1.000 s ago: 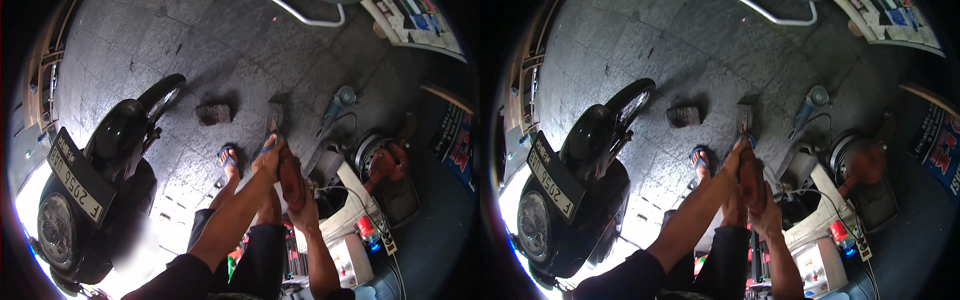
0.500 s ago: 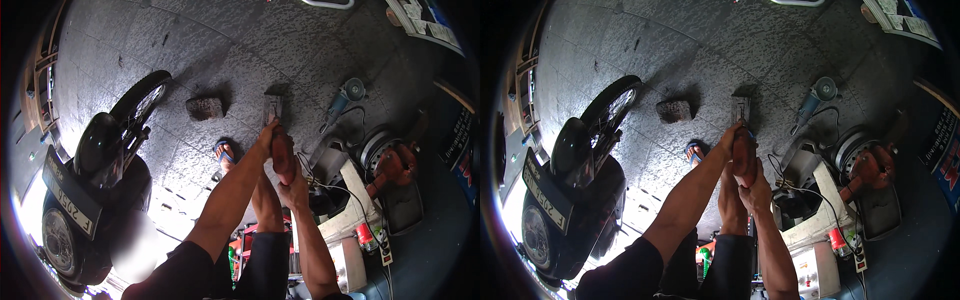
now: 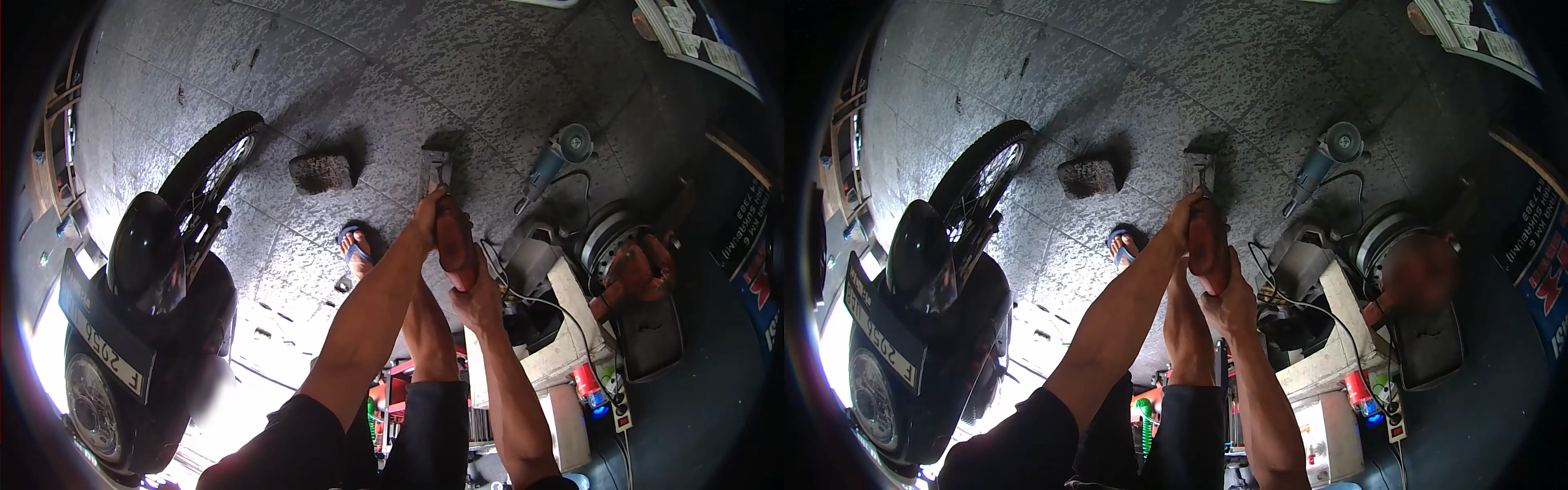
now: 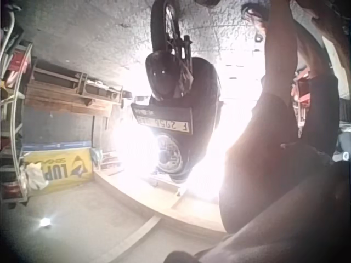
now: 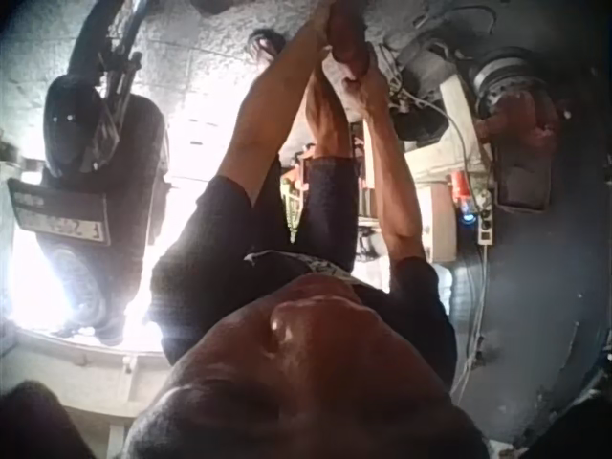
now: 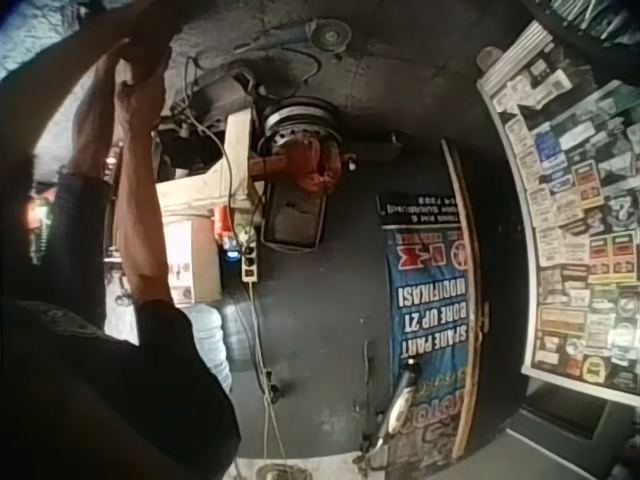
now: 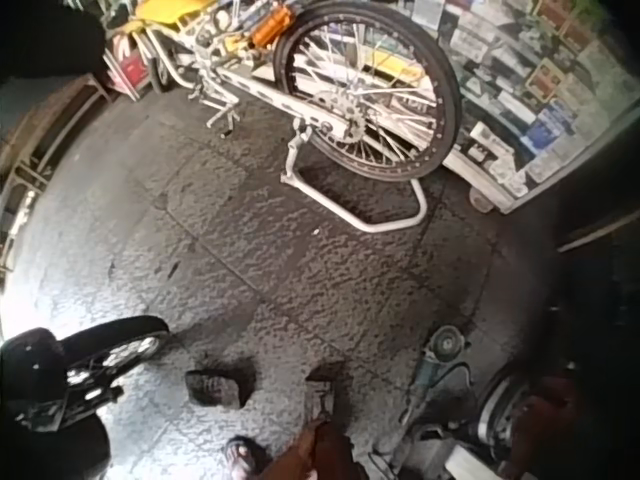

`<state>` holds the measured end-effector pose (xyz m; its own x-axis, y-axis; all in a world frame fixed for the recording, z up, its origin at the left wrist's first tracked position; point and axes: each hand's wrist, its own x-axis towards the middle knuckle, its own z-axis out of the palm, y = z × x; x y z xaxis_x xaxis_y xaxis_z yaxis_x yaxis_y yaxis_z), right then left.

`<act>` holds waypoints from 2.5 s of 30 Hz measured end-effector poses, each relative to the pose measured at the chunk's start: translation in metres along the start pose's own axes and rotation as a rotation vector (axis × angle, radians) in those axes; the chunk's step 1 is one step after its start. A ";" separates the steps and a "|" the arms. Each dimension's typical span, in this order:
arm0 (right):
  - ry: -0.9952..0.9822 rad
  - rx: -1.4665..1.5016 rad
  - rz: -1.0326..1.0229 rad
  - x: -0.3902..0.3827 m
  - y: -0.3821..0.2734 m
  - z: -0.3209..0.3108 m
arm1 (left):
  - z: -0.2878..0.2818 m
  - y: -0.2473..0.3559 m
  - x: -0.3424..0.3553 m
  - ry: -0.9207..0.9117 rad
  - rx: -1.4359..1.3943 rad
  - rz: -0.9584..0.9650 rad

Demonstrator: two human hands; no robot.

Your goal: The person uses a corded drill to make holes in a small metal bar placed on the floor. They then use an angle grinder to sharpen the drill bit, creating sparks. The person repeats the drilling and grinding process on the same metal bar multiple times.

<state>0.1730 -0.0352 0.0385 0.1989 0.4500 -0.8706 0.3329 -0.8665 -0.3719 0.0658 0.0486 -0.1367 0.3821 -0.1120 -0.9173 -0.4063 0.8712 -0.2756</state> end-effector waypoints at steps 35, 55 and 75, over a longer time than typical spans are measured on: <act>-0.084 -0.365 0.098 0.027 -0.084 -0.019 | 0.004 0.031 -0.012 -0.048 -0.052 -0.012; -0.200 -0.585 0.112 0.035 -0.091 -0.027 | 0.059 -0.019 -0.145 0.399 0.544 0.563; -0.122 -0.566 -0.067 0.027 -0.046 -0.023 | 0.041 -0.053 -0.125 0.459 0.672 0.772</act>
<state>0.1840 0.0214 0.0398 0.0637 0.4425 -0.8945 0.7885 -0.5717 -0.2267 0.0734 0.0362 0.0046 -0.1772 0.5248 -0.8326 0.1816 0.8489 0.4964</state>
